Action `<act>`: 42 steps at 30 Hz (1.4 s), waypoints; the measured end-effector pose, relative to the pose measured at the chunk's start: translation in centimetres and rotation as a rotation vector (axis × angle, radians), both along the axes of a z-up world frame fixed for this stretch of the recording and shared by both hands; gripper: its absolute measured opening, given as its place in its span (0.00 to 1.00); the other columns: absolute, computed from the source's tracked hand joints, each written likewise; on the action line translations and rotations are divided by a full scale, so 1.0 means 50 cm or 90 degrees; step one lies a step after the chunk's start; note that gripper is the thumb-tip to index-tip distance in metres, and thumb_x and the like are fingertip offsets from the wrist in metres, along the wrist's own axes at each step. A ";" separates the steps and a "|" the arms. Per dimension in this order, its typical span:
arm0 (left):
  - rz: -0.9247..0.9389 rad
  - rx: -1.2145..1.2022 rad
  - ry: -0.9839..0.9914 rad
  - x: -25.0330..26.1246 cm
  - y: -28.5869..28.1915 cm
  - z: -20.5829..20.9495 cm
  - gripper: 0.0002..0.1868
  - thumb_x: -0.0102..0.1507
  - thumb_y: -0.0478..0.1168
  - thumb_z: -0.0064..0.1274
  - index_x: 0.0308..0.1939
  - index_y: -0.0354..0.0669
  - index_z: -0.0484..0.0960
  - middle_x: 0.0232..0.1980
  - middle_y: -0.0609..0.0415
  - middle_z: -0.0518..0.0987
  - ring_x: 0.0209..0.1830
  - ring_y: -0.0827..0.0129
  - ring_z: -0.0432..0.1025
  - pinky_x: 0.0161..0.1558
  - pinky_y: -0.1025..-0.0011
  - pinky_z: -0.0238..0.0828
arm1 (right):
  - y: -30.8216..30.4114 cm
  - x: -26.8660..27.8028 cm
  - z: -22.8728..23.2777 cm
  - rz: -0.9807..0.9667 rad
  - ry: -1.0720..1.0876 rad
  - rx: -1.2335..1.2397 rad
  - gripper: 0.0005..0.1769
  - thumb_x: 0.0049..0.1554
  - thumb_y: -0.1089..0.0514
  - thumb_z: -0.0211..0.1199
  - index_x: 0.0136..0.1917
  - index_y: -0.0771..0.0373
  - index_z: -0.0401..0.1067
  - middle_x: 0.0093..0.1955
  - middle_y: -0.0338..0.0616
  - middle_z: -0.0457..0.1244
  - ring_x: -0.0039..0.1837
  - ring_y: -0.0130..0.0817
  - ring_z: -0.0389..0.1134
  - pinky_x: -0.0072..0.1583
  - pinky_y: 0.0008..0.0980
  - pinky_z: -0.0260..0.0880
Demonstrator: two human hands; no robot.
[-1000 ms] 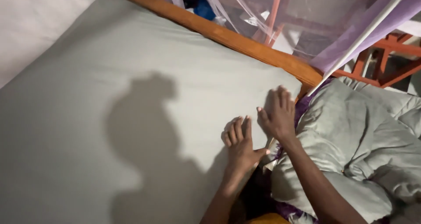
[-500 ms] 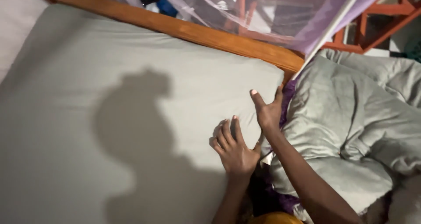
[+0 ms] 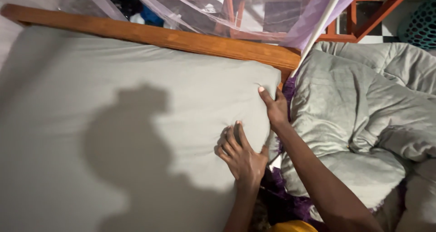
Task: Tucking in and smoothing out a bed sheet on a mattress.
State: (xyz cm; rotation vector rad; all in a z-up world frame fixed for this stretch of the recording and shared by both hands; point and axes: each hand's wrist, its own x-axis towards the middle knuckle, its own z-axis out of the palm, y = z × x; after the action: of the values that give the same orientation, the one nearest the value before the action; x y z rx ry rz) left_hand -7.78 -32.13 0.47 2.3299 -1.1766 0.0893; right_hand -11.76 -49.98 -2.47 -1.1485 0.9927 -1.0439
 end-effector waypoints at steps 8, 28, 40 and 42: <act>-0.001 0.026 -0.018 -0.007 0.006 0.005 0.56 0.49 0.63 0.66 0.75 0.43 0.61 0.72 0.41 0.63 0.74 0.48 0.54 0.69 0.39 0.44 | -0.018 0.006 0.005 -0.017 0.019 0.063 0.31 0.55 0.51 0.70 0.66 0.71 0.68 0.57 0.49 0.70 0.54 0.36 0.72 0.56 0.35 0.74; -0.060 0.078 -0.105 -0.042 0.051 -0.008 0.49 0.54 0.52 0.60 0.76 0.37 0.60 0.75 0.39 0.61 0.76 0.47 0.51 0.71 0.42 0.42 | 0.077 -0.007 0.010 -0.052 0.438 -0.003 0.48 0.52 0.26 0.66 0.53 0.78 0.68 0.46 0.65 0.69 0.50 0.50 0.74 0.53 0.45 0.74; -0.376 0.094 -0.250 -0.026 0.069 -0.029 0.30 0.56 0.40 0.54 0.63 0.34 0.77 0.77 0.44 0.62 0.79 0.52 0.52 0.77 0.42 0.39 | 0.053 0.008 -0.015 -0.121 0.403 0.051 0.34 0.50 0.37 0.72 0.44 0.73 0.70 0.41 0.61 0.68 0.45 0.49 0.72 0.52 0.42 0.71; -0.378 0.081 -0.231 -0.023 0.060 -0.031 0.31 0.55 0.39 0.54 0.63 0.33 0.77 0.77 0.44 0.62 0.78 0.52 0.52 0.77 0.43 0.38 | 0.034 0.012 -0.043 -0.108 0.388 0.025 0.34 0.51 0.38 0.72 0.41 0.74 0.68 0.40 0.61 0.67 0.44 0.48 0.70 0.50 0.45 0.70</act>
State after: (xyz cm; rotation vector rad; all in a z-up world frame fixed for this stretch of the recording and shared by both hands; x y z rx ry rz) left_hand -8.94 -29.14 -1.07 2.0165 -2.0598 0.2354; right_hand -11.14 -48.28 -4.62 -1.4030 1.6031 -0.8077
